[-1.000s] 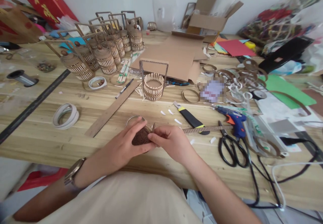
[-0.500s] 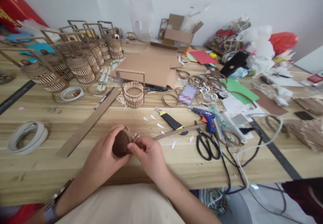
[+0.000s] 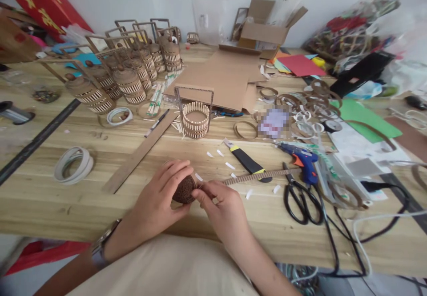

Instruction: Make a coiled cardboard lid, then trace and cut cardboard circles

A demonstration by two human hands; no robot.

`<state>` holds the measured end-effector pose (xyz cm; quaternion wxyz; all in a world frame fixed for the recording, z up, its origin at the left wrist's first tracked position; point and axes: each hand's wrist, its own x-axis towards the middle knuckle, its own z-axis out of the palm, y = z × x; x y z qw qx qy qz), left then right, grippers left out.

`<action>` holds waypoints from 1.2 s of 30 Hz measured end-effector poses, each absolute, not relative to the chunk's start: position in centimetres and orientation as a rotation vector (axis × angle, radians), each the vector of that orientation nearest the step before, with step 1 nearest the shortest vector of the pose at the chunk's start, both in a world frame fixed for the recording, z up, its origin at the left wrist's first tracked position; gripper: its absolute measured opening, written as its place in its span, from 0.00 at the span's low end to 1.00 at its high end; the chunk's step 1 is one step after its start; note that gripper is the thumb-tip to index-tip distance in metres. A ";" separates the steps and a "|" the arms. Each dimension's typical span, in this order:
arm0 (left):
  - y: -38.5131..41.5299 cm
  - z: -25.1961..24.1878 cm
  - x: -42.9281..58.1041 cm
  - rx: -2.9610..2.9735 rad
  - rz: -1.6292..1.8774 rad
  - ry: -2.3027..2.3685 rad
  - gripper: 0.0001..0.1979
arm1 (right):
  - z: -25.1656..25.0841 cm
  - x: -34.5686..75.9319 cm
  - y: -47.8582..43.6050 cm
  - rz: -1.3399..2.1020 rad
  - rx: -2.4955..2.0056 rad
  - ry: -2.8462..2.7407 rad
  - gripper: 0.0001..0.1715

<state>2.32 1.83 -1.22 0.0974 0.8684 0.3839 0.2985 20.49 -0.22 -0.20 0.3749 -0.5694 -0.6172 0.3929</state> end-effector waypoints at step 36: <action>1.9 -3.2 0.8 2.401 0.922 1.247 0.25 | 1.4 18.5 15.1 1.406 -1.223 -0.494 0.14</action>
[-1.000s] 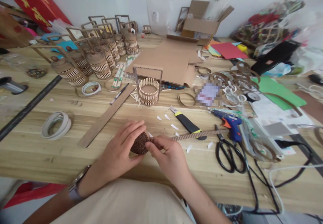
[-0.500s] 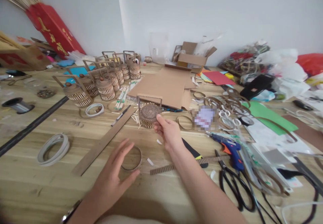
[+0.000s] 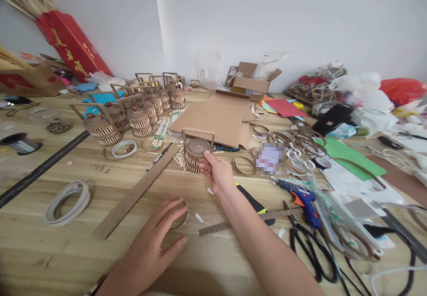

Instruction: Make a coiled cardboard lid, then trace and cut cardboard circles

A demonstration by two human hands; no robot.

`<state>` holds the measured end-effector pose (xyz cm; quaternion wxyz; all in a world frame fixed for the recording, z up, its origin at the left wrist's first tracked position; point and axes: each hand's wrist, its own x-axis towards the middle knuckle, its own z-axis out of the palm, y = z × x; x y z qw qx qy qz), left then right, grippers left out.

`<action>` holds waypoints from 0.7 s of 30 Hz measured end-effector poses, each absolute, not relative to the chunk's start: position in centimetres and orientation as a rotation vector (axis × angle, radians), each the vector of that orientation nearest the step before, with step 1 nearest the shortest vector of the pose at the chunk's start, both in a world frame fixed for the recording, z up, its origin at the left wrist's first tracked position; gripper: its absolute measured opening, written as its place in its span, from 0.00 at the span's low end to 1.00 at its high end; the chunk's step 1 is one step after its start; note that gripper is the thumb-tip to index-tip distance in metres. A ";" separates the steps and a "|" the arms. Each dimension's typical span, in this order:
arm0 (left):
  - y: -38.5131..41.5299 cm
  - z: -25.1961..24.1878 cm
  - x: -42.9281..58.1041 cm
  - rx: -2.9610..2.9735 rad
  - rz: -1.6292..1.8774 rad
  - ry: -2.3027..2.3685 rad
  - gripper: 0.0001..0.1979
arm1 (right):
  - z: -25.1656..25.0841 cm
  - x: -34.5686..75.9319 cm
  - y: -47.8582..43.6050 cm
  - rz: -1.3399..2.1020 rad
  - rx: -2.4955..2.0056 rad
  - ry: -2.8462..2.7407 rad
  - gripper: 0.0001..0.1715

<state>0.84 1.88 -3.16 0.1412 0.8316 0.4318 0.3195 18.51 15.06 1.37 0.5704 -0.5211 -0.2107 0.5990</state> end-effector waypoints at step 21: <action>2.2 -3.0 2.5 2.294 0.737 1.393 0.40 | -2.3 18.5 0.7 1.481 -1.478 -1.083 0.31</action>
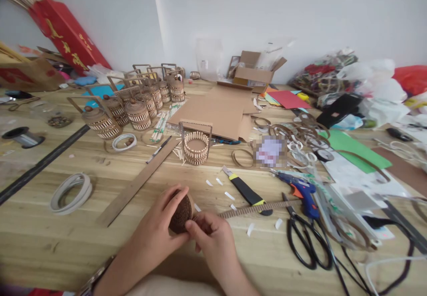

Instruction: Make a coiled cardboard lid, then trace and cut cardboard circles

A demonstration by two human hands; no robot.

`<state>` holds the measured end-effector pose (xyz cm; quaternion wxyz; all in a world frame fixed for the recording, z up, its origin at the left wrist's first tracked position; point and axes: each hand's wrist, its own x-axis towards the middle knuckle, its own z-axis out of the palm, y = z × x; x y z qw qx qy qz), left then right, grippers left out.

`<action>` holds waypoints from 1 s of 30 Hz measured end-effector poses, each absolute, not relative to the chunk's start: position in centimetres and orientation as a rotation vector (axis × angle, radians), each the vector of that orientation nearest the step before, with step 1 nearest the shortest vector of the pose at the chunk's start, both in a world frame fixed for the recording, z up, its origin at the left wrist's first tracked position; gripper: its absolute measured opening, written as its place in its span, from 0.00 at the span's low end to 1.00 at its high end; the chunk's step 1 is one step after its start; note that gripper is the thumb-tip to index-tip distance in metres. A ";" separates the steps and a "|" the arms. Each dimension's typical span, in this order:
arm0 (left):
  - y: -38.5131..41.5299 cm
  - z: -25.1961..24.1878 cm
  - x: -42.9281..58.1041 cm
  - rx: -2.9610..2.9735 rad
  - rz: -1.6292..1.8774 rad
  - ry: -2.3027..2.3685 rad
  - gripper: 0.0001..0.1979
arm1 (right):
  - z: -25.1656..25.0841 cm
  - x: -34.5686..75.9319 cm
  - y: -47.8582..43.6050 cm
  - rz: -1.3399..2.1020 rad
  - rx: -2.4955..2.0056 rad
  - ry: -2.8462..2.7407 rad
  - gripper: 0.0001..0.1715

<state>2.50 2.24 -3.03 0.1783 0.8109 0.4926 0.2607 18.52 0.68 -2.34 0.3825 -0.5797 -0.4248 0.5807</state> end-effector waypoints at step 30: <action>1.9 -4.1 2.2 2.135 0.721 1.235 0.33 | -3.4 43.2 4.9 0.146 -2.629 -1.307 0.09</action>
